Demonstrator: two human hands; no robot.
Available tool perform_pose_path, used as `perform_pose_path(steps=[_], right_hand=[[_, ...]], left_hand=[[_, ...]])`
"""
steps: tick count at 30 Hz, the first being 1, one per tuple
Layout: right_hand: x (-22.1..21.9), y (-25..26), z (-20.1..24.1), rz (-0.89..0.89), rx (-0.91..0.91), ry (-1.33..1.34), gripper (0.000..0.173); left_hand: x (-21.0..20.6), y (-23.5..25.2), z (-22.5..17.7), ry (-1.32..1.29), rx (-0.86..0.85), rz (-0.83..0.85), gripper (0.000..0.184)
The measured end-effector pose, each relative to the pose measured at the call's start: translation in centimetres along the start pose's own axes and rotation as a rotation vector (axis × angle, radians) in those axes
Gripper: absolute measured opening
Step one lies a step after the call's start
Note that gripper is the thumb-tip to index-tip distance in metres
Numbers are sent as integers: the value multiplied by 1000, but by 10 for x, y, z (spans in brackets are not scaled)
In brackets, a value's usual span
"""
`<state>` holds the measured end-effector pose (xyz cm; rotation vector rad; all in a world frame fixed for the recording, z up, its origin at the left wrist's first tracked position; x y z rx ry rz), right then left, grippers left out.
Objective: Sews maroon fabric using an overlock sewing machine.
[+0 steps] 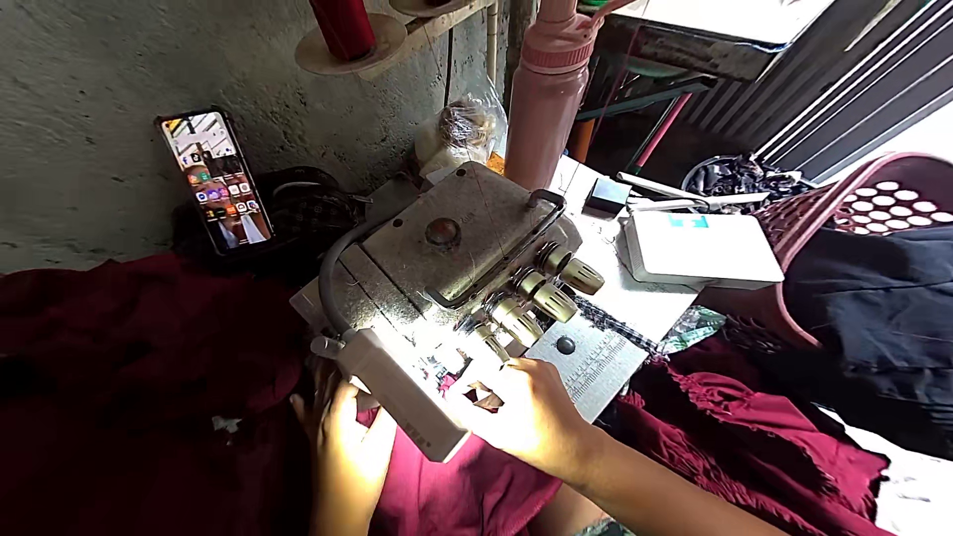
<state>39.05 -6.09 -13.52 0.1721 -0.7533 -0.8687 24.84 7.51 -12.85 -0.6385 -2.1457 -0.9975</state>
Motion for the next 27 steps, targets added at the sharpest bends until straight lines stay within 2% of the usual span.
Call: perform_pose_path(steps=[3,7,11,13,15,20,22,24,27], right_hand=[[0,0,1,-1,-5,-20,21],[1,1,1,10,-5,-18,21],[1,0,1,16,-12,-3,20],[1,0,1,11,-6,-3,20],[0,0,0,20,-3,1,22],[-1,-1,-4,49,-14,-10,23],[-1,-1,-4,48,-17,-10,23],[-1,-1,-4,37,-15,-6,24],[-1,-2,-5,54,-28,-19,24]], left_hand=[[1,5,-5,53,-27,-73,39],[-1,6,-15,164,-82,-66,37],[-1,1,-14,214,-29,-112,35],[2,-1,-11,131,-14,-211,27],[3,-4,-5,-56,26,-274,25],[1,-3,-1,-554,109,-279,20],[0,-2,-1,-651,135,-258,18],[0,-1,-4,-535,122,-216,16],[-1,-2,-23,38,14,-72,20]])
Point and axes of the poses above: each hand's wrist, its own y-axis towards the middle knuckle, its own x-axis out of the back of the hand, z = x × y, the point moved 6 cm from there along y, towards the middle knuckle, and after that the axes turned 9 degrees about -x, right-handed, at the moved point
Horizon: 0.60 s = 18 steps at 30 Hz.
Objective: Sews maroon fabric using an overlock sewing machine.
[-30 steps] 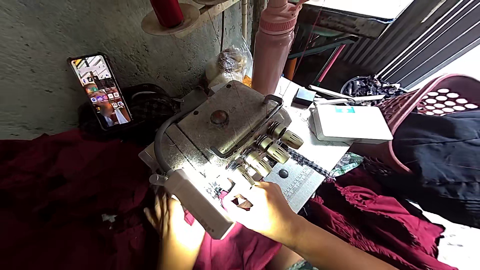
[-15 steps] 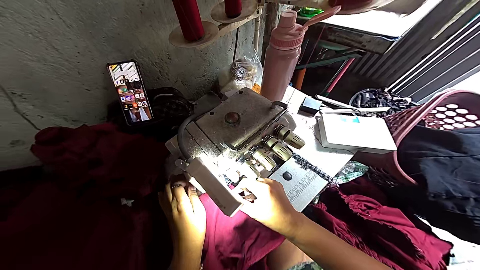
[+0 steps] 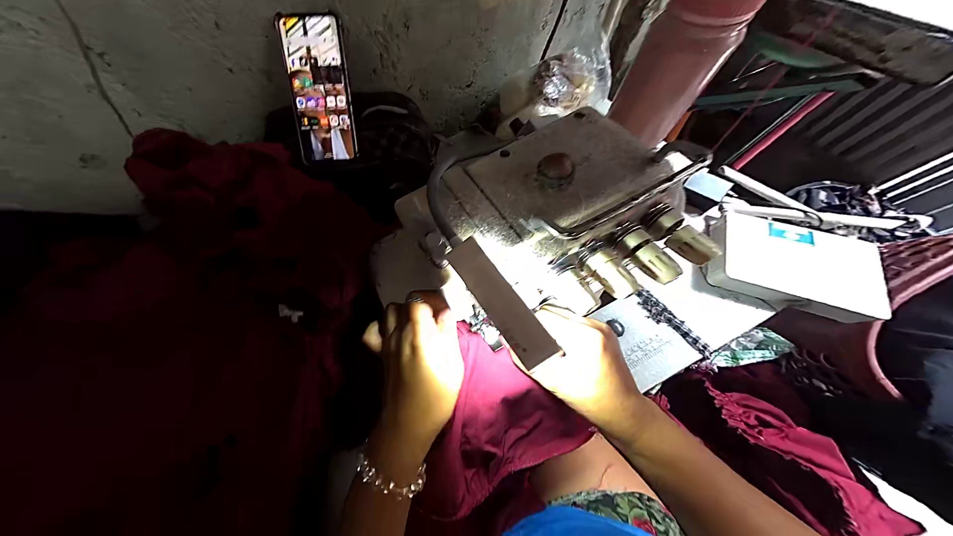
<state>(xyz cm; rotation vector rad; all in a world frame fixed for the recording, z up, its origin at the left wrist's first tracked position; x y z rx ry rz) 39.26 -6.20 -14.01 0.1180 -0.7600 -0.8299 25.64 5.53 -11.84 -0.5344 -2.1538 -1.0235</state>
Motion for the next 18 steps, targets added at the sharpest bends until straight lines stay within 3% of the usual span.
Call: perform_pose_path(steps=[2,9,11,14,16,18], right_hand=[[0,0,-1,10,-10,-12,24],[1,-1,-6,29,-13,-6,27],[0,-1,-6,39,-15,2,25],[1,-1,-6,41,-18,9,24],[0,-1,-6,34,-16,9,25],[-1,-2,-7,33,-16,0,27]], left_hand=[[-1,4,-2,144,-68,148,24],[7,43,13,-122,-83,554,15],[7,48,10,-89,-110,559,17],[17,49,17,215,-200,417,25],[28,46,29,343,-151,342,22],[32,36,38,305,-91,256,16]])
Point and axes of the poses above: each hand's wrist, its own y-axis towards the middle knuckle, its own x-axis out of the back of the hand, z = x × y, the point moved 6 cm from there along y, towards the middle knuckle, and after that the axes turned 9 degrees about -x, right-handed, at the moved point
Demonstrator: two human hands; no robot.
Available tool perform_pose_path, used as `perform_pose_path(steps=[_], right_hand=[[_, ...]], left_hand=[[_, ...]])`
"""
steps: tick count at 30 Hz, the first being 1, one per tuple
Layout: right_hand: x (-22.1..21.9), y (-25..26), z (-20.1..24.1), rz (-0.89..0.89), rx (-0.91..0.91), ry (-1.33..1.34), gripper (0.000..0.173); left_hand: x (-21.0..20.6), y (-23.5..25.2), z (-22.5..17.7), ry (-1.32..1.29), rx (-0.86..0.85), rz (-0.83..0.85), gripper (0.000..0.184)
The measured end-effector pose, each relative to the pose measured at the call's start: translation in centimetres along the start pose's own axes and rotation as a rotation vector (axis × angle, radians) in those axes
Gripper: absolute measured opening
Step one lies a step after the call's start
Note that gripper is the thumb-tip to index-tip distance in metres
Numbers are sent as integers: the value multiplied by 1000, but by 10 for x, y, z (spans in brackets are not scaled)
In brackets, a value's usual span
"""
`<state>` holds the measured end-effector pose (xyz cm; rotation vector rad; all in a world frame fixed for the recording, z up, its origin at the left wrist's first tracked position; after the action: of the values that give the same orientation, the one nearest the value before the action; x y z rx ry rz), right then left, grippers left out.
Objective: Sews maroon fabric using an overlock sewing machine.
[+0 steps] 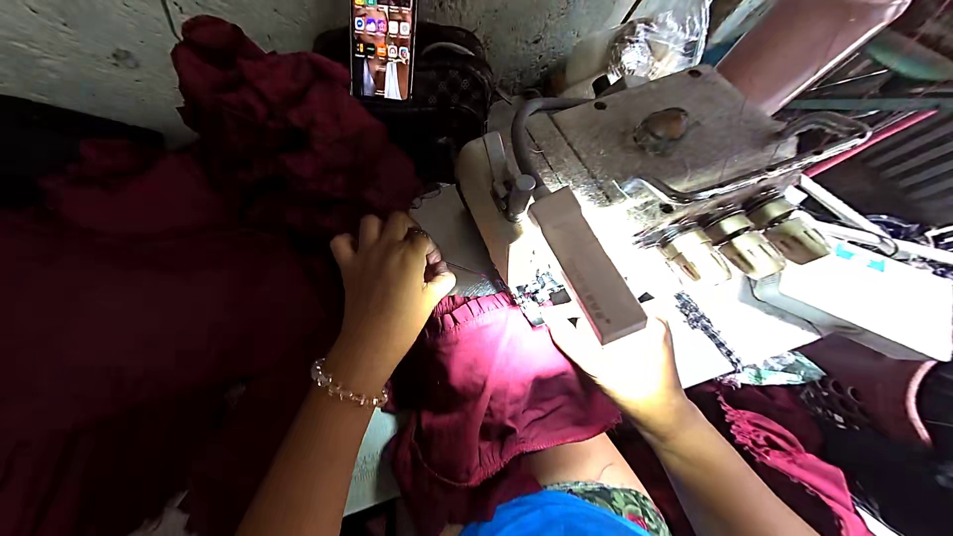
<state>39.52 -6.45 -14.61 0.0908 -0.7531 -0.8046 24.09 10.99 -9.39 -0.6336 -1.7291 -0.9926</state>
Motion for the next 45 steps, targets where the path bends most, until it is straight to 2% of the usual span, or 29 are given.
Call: perform_pose_path(steps=[2,4,5,6,10,13,16,19,24,28,32,36,39,43,45], right_hand=[[0,0,0,-4,5,-5,26],[0,0,0,-7,9,-2,25],[-1,0,0,-4,6,-3,26],[-1,0,-1,-1,-1,-7,27],[1,1,1,9,1,-54,28],[8,-3,11,-62,68,-102,23],[16,-9,23,-120,168,-88,22],[16,-16,30,-60,202,-49,20],[6,-19,27,9,204,35,18],[0,-14,28,1,293,8,19],[-6,-9,34,-30,463,-75,22],[1,-6,29,31,661,-118,25],[9,-1,26,16,757,-130,27],[11,11,16,-46,695,-104,26],[13,9,16,-25,621,-31,23]], left_hand=[[-6,-12,1,-318,92,-124,15],[-18,-17,-4,-798,228,-157,18],[-24,-17,-9,-927,241,-165,17],[-26,-16,-15,-890,207,-169,17],[-22,-10,-37,-352,-38,-69,15],[-19,3,-35,-316,-95,139,23],[-14,17,-32,-367,-176,188,21],[-16,19,-32,-371,-150,158,22],[-16,8,-29,-218,-117,-40,27],[10,-33,-56,-89,-144,-144,27],[-4,-60,-78,-54,-165,-253,32],[-9,-63,-79,-25,-133,-201,48],[-12,-62,-81,-45,-111,-191,50],[-12,-62,-82,-117,-106,-191,46],[-8,-80,-82,-203,-51,-160,49]])
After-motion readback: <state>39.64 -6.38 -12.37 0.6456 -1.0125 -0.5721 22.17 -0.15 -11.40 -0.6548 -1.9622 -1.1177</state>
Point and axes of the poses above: each hand's wrist, its own y-axis towards the middle knuckle, its own x-axis out of the back of the hand, z = x × y, the point moved 6 cm from there along y, towards the middle knuckle, and after that the axes turned 9 degrees about -x, right-handed, at the moved point
